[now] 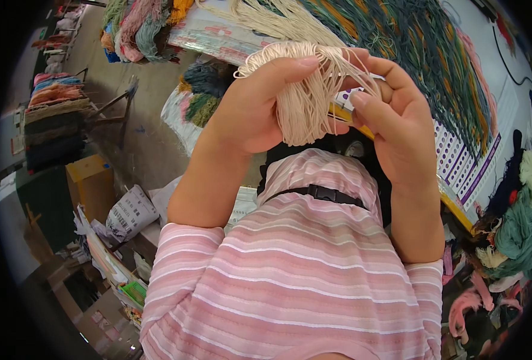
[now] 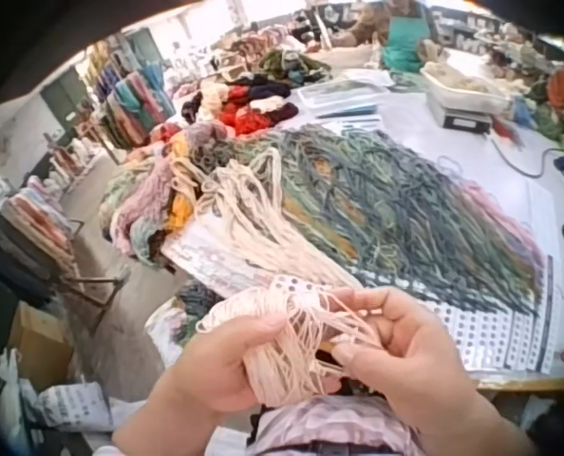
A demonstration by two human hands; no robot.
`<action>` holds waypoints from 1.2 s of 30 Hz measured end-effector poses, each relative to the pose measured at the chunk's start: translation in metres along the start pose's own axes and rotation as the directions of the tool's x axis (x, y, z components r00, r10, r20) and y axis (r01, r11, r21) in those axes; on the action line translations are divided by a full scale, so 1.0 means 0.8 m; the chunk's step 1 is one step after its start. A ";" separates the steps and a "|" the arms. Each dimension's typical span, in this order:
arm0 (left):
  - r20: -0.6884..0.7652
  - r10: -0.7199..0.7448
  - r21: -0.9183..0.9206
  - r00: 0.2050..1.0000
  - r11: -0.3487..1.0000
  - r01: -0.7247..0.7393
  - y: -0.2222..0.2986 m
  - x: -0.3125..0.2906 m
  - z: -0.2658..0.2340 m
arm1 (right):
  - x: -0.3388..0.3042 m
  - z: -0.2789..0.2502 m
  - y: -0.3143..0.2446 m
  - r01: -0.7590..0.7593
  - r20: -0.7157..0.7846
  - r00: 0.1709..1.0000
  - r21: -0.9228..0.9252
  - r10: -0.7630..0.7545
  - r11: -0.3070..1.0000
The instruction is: Sorting and threading individual embroidery yarn strands into a numbered organizer card.
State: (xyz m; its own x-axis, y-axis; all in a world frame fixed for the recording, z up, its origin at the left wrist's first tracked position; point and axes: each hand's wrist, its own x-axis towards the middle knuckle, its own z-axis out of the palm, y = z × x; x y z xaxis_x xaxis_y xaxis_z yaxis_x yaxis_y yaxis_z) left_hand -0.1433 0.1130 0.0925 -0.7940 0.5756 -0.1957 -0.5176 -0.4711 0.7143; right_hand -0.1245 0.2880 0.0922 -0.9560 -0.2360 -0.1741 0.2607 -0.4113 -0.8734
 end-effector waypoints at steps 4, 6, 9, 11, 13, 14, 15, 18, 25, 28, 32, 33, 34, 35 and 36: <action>0.104 -0.011 -0.030 0.995 0.999 0.015 -0.002 0.004 -0.005 | 0.000 0.004 -0.002 -0.079 0.029 0.996 -0.061 0.081 0.995; 0.098 -0.017 -0.010 0.995 1.000 0.019 -0.004 0.004 -0.007 | -0.001 0.004 -0.001 -0.121 0.046 0.991 -0.100 0.126 0.988; 0.087 -0.001 -0.040 0.996 0.999 0.004 -0.004 0.004 -0.004 | -0.003 0.005 0.003 -0.117 0.014 0.993 -0.094 0.119 0.989; 0.103 -0.003 -0.029 0.995 1.000 0.006 -0.003 0.004 -0.007 | -0.004 0.004 0.006 -0.069 0.005 0.998 -0.095 0.070 0.993; 0.118 -0.006 -0.018 0.993 1.000 0.008 -0.003 0.004 -0.006 | -0.005 0.004 0.008 -0.050 0.012 0.999 -0.077 0.051 0.996; 0.073 0.016 -0.027 0.997 1.000 -0.014 -0.003 0.003 -0.002 | -0.005 0.004 0.008 -0.030 0.017 0.999 -0.059 0.031 0.998; 0.028 0.037 -0.036 0.999 0.999 -0.036 -0.003 0.003 0.000 | -0.005 0.004 0.008 -0.031 0.017 0.999 -0.059 0.032 0.998; 0.066 0.030 -0.024 0.997 0.999 -0.029 -0.003 0.002 -0.004 | -0.004 0.003 0.009 -0.027 0.021 0.999 -0.018 0.027 0.999; 0.008 0.080 -0.016 0.997 0.997 -0.080 0.001 -0.004 0.001 | -0.005 -0.001 0.015 0.010 0.045 0.999 -0.060 -0.007 0.998; -0.018 0.086 -0.056 0.996 0.995 -0.086 0.002 -0.004 0.003 | -0.007 0.000 0.014 -0.008 0.051 0.999 -0.014 0.008 1.000; -0.013 0.114 0.112 0.993 0.987 -0.112 0.001 -0.005 0.004 | -0.010 0.000 0.011 -0.061 0.063 0.996 0.017 0.060 0.998; -0.017 0.132 0.160 0.991 0.979 -0.127 0.001 -0.005 0.004 | -0.009 0.000 0.010 -0.062 0.064 0.996 0.017 0.061 0.998; -0.016 0.132 0.160 0.991 0.979 -0.127 0.000 -0.005 0.004 | -0.010 0.000 0.010 -0.057 0.071 0.996 0.041 0.054 0.998; -0.009 0.138 0.166 0.990 0.977 -0.134 0.000 -0.005 0.003 | -0.010 0.000 0.010 -0.053 0.077 0.996 0.065 0.047 0.996; -0.001 0.144 0.172 0.990 0.975 -0.141 0.000 -0.005 0.003 | -0.011 0.000 0.010 -0.052 0.076 0.996 0.064 0.047 0.997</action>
State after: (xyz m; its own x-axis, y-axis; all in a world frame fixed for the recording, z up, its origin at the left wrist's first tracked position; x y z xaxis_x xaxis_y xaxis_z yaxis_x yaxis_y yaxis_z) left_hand -0.1396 0.1125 0.0948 -0.8606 0.5010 -0.0918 -0.3372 -0.4254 0.8398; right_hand -0.1143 0.2866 0.0868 -0.9296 -0.3214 -0.1804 0.3185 -0.4543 -0.8320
